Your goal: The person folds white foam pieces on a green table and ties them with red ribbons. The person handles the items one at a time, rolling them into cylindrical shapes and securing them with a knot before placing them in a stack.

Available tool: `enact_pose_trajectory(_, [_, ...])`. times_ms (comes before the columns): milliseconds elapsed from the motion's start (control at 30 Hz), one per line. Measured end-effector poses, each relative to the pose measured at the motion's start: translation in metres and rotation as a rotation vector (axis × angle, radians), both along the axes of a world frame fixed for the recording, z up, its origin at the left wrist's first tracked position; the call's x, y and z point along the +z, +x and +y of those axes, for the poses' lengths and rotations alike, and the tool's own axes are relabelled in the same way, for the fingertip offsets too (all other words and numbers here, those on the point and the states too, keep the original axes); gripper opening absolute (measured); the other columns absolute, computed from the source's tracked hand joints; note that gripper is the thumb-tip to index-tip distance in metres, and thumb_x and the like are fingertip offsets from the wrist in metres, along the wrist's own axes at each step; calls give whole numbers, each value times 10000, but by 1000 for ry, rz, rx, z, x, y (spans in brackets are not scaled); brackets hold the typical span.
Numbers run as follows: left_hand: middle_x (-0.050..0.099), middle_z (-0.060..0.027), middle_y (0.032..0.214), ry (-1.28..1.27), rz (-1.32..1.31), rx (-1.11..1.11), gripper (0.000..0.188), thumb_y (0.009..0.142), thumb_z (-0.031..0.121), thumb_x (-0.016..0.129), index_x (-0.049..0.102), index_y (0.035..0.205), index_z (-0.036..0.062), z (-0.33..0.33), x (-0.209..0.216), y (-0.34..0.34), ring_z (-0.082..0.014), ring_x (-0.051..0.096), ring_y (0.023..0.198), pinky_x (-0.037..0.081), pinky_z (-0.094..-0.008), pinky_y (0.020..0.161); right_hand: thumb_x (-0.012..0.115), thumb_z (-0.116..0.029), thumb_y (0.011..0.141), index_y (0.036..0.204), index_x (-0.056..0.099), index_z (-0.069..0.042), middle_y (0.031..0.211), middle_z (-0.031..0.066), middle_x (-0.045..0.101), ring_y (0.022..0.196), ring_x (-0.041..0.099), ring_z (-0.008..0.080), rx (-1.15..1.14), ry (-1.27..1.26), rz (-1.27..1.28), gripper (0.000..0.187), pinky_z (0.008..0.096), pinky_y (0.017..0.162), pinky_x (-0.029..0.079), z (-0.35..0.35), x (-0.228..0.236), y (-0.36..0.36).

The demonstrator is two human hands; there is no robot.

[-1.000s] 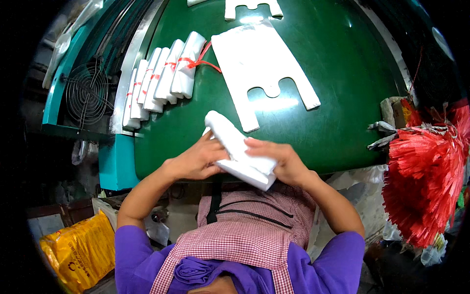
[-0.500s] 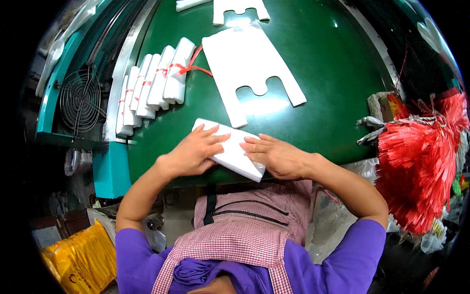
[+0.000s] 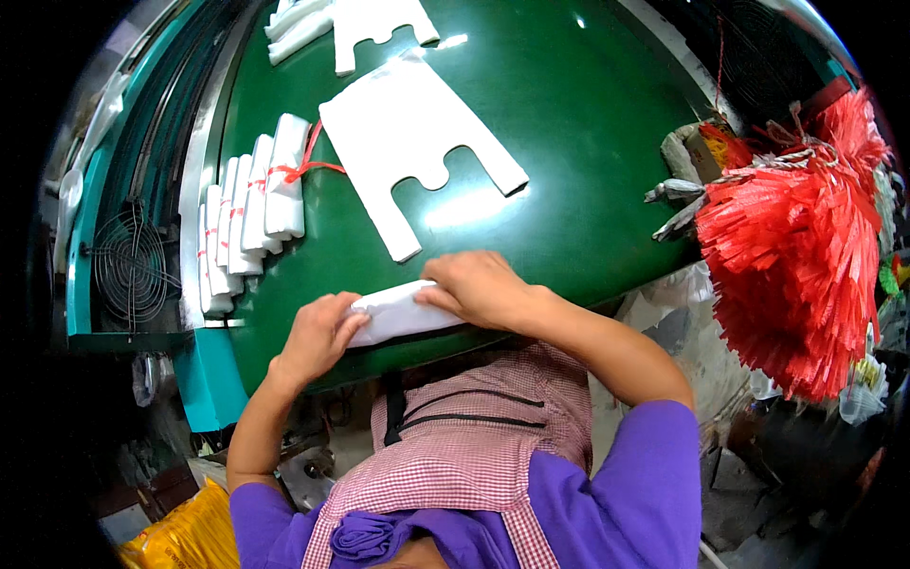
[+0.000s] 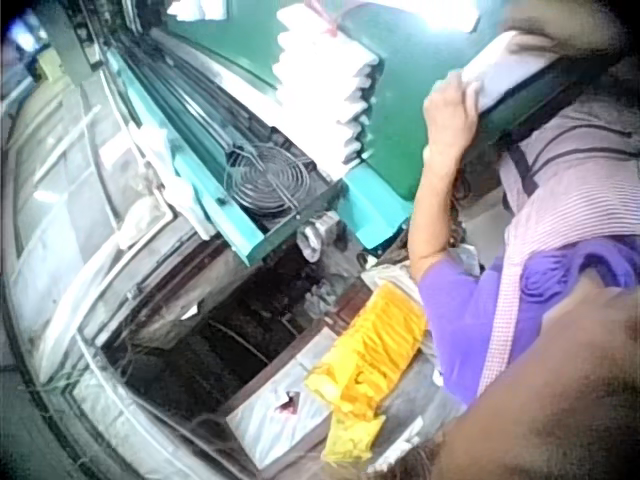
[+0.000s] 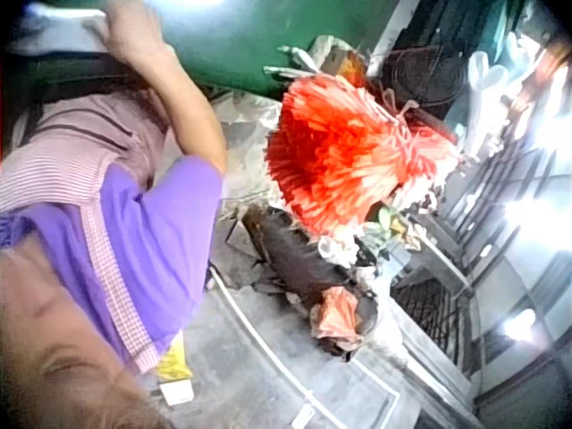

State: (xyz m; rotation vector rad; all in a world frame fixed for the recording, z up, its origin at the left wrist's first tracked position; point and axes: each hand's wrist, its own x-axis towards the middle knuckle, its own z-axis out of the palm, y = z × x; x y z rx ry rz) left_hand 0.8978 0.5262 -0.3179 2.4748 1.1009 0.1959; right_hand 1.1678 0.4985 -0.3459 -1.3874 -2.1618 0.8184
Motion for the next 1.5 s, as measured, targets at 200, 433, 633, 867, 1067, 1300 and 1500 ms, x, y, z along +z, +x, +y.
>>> enact_pose_trajectory(200, [567,-180,1153,307,-12,-89,350,812,102,673,576,1131,0,-2,4,31,-342,562,1018,477,-421,849,645,-233,898,1007,664,-17,909,114,707,753,683,242,-186,-49,360,242,358,670,526,7,-19,0])
enact_pose_trajectory(433, [590,-130,1029,-133,-150,-171,405,755,146,756,583,1094,6,9,-12,35,-308,561,939,457,-367,831,528,-257,976,1305,483,-50,1144,126,624,861,656,199,-787,174,1599,392,255,618,532,-46,-31,99])
enact_pose_trajectory(633, [580,-133,915,-436,-122,-96,332,781,208,742,613,1011,6,3,-7,38,-306,571,879,461,-382,775,561,-287,976,1061,621,-51,877,31,629,729,580,122,-1172,538,1656,258,236,619,472,-45,-37,180])
enact_pose_trajectory(867, [631,-31,935,-864,-446,240,299,821,165,735,585,1035,19,-26,-24,-4,-92,579,854,459,-249,770,512,-267,1004,1155,558,45,879,155,685,619,658,155,-696,-106,1488,350,228,512,528,-32,-30,24])
enact_pose_trajectory(1067, [640,-34,974,-1111,-679,283,351,813,145,756,584,1080,-5,-20,-32,-2,-93,591,864,476,-250,791,547,-114,969,1015,608,51,821,130,669,531,610,108,-659,-435,1167,181,189,454,485,-105,-27,40])
enact_pose_trajectory(1300, [656,-51,990,-1163,-731,298,360,805,112,758,597,1101,-15,-28,-33,2,-99,611,859,498,-258,802,525,-156,993,1003,477,-67,717,29,516,485,409,64,-1099,302,1058,102,190,420,322,-148,-17,63])
enact_pose_trajectory(1500, [657,-49,982,-1108,-804,326,340,806,112,755,604,1085,-11,-31,-29,-5,-101,612,852,501,-260,806,570,-190,975,1011,550,-48,634,-49,405,455,312,20,-1215,134,1208,148,188,394,208,-112,-30,138])
